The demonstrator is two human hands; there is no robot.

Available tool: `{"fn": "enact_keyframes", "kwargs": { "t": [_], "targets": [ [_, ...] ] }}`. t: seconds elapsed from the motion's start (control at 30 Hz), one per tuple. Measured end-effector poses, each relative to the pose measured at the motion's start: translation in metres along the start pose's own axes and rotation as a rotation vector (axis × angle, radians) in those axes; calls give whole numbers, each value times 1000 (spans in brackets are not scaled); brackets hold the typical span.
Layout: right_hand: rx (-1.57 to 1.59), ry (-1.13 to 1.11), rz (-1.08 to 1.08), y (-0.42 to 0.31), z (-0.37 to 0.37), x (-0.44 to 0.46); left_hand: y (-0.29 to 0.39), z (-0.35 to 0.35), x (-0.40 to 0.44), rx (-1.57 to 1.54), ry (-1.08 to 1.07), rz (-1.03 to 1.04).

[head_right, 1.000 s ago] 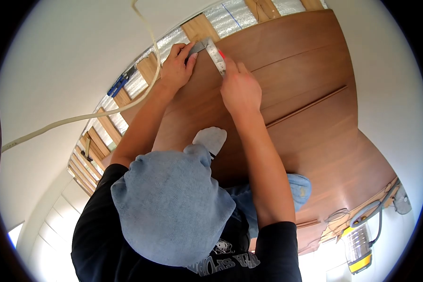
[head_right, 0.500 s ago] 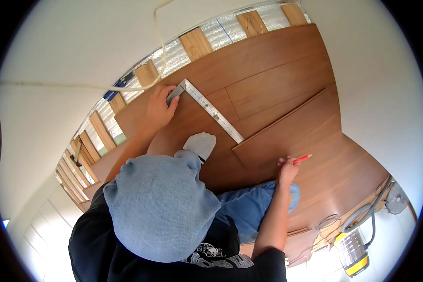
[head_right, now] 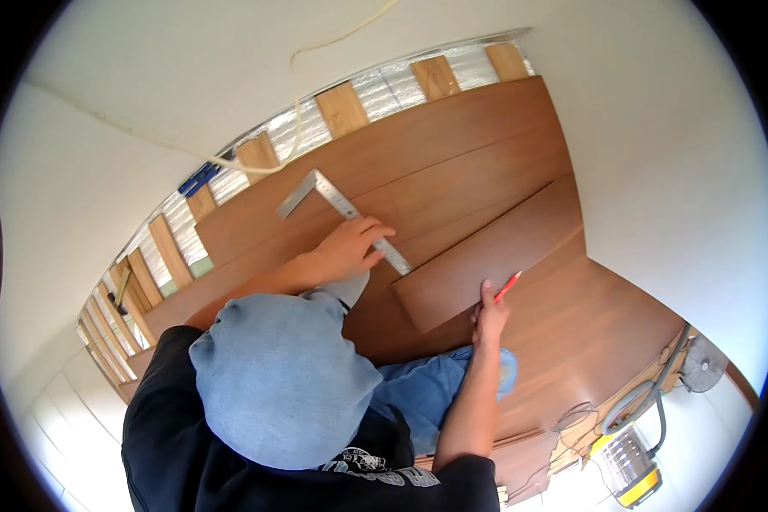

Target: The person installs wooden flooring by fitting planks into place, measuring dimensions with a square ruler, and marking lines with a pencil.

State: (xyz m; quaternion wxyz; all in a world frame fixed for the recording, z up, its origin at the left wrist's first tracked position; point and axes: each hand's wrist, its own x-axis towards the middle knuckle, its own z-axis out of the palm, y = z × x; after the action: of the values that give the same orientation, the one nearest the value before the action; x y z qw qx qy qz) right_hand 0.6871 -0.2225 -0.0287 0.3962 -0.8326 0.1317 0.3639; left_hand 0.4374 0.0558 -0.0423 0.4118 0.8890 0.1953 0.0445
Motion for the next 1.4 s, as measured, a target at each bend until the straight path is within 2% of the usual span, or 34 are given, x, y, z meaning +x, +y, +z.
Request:
{"fn": "enact_keyframes", "kwargs": {
  "t": [0.07, 0.1, 0.13, 0.2, 0.27, 0.3, 0.33, 0.37, 0.4, 0.47, 0.5, 0.53, 0.6, 0.67, 0.73, 0.8, 0.87, 0.9, 0.93, 0.97, 1.0, 1.03, 1.4],
  "targets": [
    [190, -128, -123, -5, -2, -9, 19, -18, 1, -469, -212, -324],
    [264, -170, -162, -14, 4, -19, 8, -2, -2, -642, -242, -399],
    [266, -157, -170, -23, 12, -31, 6, 3, -3, -646, -246, -385],
    [560, -163, -192, -38, 37, -50, 5, 8, -6, -1101, -187, -606],
    [729, -254, -197, -37, 57, -56, 3, 0, -10, -1204, -179, -579],
    [781, -338, -195, -31, 63, -53, 5, -14, -11, -1539, -178, -624],
    [767, -269, -166, -47, 83, -65, 3, -24, -12, -1874, -177, -664],
    [796, -281, -181, -54, 101, -68, -7, -22, -15, -1958, -114, -571],
    [826, -293, -196, -60, 116, -69, -2, -32, -13, -1956, -123, -569],
    [856, -292, -216, -80, 147, -66, 14, -58, -10, -2146, 111, -371],
    [885, -296, -235, -88, 157, -63, 6, -57, -9, -1838, 109, -497],
    [889, -292, -239, -94, 163, -59, 2, -55, -4, -1836, 102, -494],
    [757, -434, -228, -104, 170, -52, -5, -54, 8, -1507, 302, -473],
    [690, -635, -258, -81, 154, -5, -36, -64, 14, -1401, 297, -481],
    [15, -120, -887, -81, 138, 15, -67, -78, 24, -1299, 285, -490],
    [-285, 102, -817, -71, 86, 56, -92, -88, 44, -1200, 380, -543],
    [-599, 267, -897, -47, 26, 97, -99, -109, 68, -1134, 396, -598],
    [-601, 266, -896, -36, 10, 105, -104, -111, 78, -1098, 406, -625],
    [-689, 373, -967, -28, -1, 108, -108, -114, 87, -1063, 415, -653],
    [-772, 486, -1038, -22, -9, 115, -113, -111, 97, -1173, 458, -508],
    [-767, 485, -1035, -23, -7, 120, -117, -110, 105, -1278, 499, -360],
    [-762, 480, -1062, -22, -8, 122, -121, -111, 110, -1335, 469, -331],
    [-764, 434, -1073, -23, -10, 118, -146, -99, 143, -1366, 524, -353]
  ]
}}
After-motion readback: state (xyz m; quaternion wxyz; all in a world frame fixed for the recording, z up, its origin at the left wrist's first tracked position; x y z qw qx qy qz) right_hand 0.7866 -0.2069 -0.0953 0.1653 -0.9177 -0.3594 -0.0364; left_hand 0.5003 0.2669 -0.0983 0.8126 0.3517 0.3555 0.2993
